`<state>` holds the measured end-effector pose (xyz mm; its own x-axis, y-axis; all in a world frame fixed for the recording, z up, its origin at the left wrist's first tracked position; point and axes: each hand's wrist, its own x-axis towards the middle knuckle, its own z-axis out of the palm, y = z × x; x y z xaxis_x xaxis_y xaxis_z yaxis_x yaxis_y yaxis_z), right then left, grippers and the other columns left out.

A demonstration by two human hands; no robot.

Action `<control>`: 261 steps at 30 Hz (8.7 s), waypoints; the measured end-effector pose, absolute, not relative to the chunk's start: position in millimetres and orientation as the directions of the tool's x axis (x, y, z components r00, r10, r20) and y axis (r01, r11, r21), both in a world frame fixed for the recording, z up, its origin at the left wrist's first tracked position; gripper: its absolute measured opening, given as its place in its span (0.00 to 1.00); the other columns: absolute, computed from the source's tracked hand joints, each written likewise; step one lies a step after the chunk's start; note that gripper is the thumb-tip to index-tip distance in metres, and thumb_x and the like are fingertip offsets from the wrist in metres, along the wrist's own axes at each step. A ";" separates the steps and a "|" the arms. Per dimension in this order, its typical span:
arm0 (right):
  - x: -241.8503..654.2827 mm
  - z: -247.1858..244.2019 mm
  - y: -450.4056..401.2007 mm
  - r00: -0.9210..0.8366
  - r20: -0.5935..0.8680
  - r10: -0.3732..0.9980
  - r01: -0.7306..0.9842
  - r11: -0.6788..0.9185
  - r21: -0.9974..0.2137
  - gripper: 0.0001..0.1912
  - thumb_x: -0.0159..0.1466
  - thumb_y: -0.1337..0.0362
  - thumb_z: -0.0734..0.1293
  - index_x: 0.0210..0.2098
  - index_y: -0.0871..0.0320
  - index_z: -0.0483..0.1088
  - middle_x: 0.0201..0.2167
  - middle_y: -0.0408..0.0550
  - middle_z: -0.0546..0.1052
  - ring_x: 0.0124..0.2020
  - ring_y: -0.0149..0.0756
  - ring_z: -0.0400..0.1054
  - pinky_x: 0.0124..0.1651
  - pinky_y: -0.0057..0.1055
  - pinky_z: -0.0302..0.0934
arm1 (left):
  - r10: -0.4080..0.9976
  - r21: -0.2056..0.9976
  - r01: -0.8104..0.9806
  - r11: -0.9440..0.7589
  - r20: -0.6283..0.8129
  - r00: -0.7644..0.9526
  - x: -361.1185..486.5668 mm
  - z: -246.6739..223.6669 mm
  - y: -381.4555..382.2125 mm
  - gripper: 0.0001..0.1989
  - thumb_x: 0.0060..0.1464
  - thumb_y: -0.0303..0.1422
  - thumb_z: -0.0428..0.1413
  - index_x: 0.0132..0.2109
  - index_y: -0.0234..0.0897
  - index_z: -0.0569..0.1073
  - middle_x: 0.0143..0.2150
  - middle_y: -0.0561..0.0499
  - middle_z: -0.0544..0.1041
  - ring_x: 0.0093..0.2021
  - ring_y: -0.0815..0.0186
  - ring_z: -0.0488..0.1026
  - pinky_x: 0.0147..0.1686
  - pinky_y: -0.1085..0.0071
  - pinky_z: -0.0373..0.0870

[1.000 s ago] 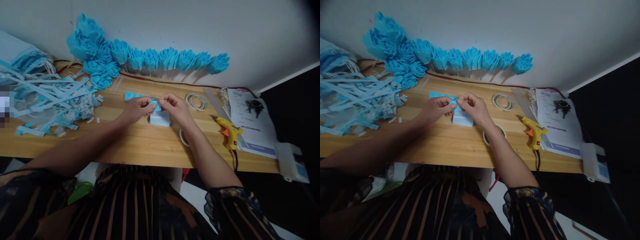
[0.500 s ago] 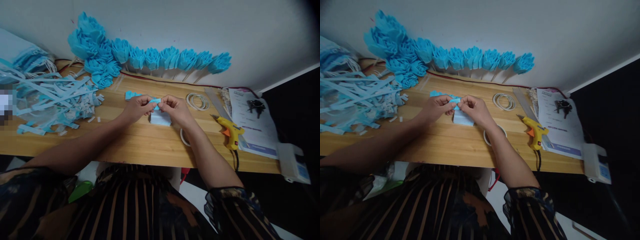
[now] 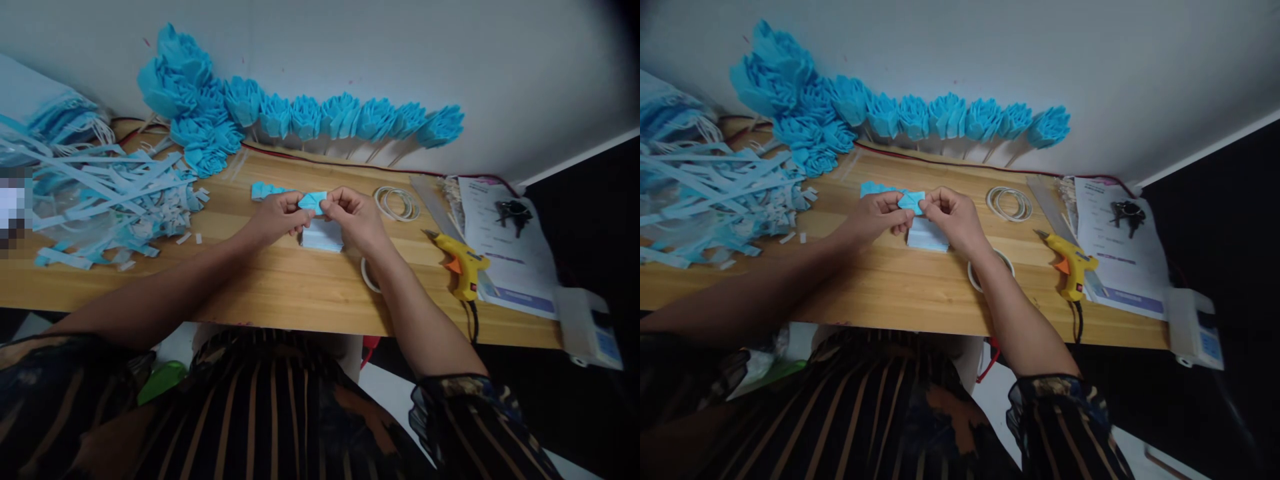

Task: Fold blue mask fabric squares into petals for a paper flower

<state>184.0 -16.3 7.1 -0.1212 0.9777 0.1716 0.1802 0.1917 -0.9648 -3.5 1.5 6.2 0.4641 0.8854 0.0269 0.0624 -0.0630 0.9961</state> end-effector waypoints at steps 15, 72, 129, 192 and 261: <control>184.7 5.5 -16.0 -0.058 0.184 0.981 0.164 0.191 -0.968 0.26 0.55 0.39 0.76 0.29 0.56 0.71 0.24 0.38 0.70 0.27 0.27 0.64 0.32 0.28 0.64 | 0.914 0.998 -0.049 0.037 -0.014 0.406 -4.3 7.4 -0.1 0.12 0.61 0.30 0.56 0.27 0.35 0.71 0.24 0.52 0.75 0.22 0.75 0.69 0.22 0.79 0.65; 205.9 29.3 -12.7 0.108 0.312 0.944 0.257 0.277 -0.926 0.22 0.65 0.41 0.69 0.37 0.54 0.76 0.28 0.42 0.76 0.28 0.29 0.69 0.33 0.28 0.65 | 0.941 0.995 0.082 -0.063 0.032 0.336 -5.9 6.1 0.4 0.09 0.57 0.26 0.59 0.28 0.36 0.71 0.24 0.56 0.74 0.23 0.75 0.66 0.27 0.76 0.64; 242.6 -13.0 -69.0 0.337 0.307 0.890 0.507 0.103 -0.856 0.07 0.63 0.59 0.68 0.33 0.56 0.75 0.30 0.44 0.79 0.32 0.33 0.71 0.37 0.32 0.63 | 0.931 0.996 0.067 -0.060 0.032 0.363 -3.2 9.7 -3.7 0.11 0.56 0.27 0.60 0.26 0.37 0.72 0.21 0.55 0.73 0.22 0.73 0.66 0.26 0.76 0.65; 199.4 3.3 -49.9 -0.387 0.739 0.552 0.713 0.687 -0.140 0.08 0.71 0.64 0.65 0.41 0.49 0.78 0.34 0.45 0.81 0.35 0.38 0.72 0.41 0.40 0.65 | 0.825 0.980 0.087 0.180 -0.198 0.529 -1.3 24.9 -10.6 0.12 0.58 0.22 0.59 0.27 0.34 0.70 0.20 0.56 0.72 0.21 0.77 0.67 0.25 0.78 0.64; 200.0 0.3 -47.1 -0.181 0.248 0.952 0.276 0.291 -0.916 0.27 0.65 0.44 0.70 0.58 0.51 0.74 0.34 0.42 0.75 0.33 0.33 0.68 0.36 0.32 0.65 | 0.835 0.955 0.202 -0.216 0.073 0.546 0.2 10.5 -10.2 0.11 0.55 0.31 0.58 0.26 0.37 0.65 0.23 0.56 0.66 0.24 0.73 0.62 0.26 0.75 0.58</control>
<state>200.0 -47.1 0.3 -0.1812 0.9517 0.2479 0.2762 0.2912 -0.9159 0.2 -10.2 10.5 0.5461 0.8345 0.0730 0.2020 -0.2158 0.9553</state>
